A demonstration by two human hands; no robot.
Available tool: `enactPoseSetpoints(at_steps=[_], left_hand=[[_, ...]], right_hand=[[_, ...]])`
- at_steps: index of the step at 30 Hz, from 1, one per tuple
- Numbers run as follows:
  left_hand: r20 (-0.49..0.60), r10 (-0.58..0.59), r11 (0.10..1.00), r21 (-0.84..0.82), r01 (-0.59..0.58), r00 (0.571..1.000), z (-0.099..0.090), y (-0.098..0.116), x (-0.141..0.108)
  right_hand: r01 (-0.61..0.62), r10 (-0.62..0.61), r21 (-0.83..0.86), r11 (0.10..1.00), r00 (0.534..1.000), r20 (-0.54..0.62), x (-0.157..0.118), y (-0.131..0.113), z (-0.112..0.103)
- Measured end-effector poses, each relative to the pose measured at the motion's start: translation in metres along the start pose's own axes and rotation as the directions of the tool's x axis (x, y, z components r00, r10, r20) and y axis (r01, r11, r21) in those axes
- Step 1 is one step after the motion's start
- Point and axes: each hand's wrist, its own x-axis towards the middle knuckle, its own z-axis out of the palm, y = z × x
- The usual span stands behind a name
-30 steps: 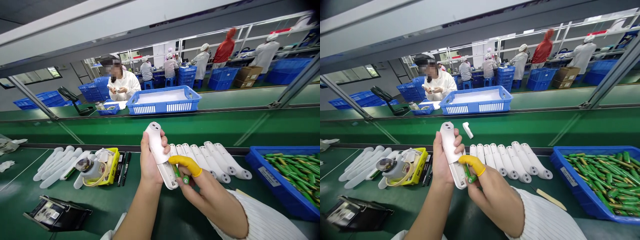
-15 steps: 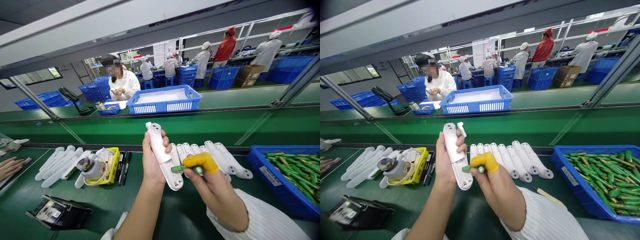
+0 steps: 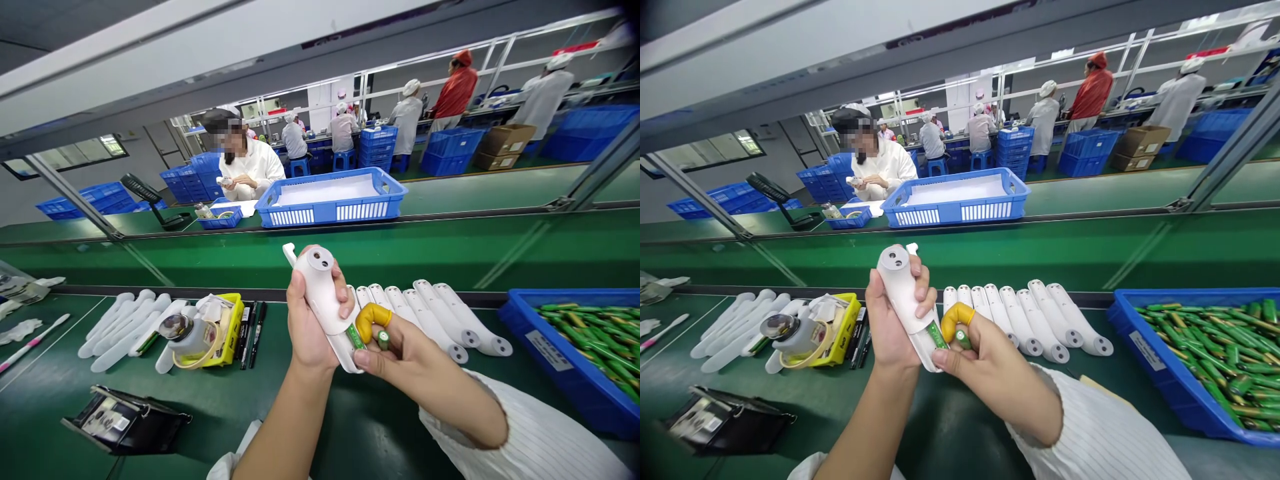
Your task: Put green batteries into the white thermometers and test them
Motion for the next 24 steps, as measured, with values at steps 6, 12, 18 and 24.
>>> enactPoseSetpoints(at_steps=[6,12,18,24], left_hand=[[-0.067,-0.074,0.991,-0.118,0.065,0.995,-0.004,-0.001,0.004],[-0.172,-0.019,0.993,-0.114,-0.001,0.985,-0.003,-0.004,0.008],[-0.138,-0.031,0.998,0.049,0.038,0.990,0.000,-0.014,-0.002],[-0.235,0.083,0.990,0.127,-0.055,0.968,0.000,-0.019,-0.006]], right_hand=[[0.043,-0.042,0.008,0.999,0.990,-0.137,-0.006,-0.010,-0.016],[0.043,-0.045,-0.011,0.999,0.967,-0.249,-0.008,-0.025,-0.026],[0.051,-0.099,-0.241,0.969,0.977,-0.190,-0.003,-0.016,-0.022],[0.249,-0.458,-0.681,0.688,0.877,-0.142,-0.005,-0.003,-0.015]])
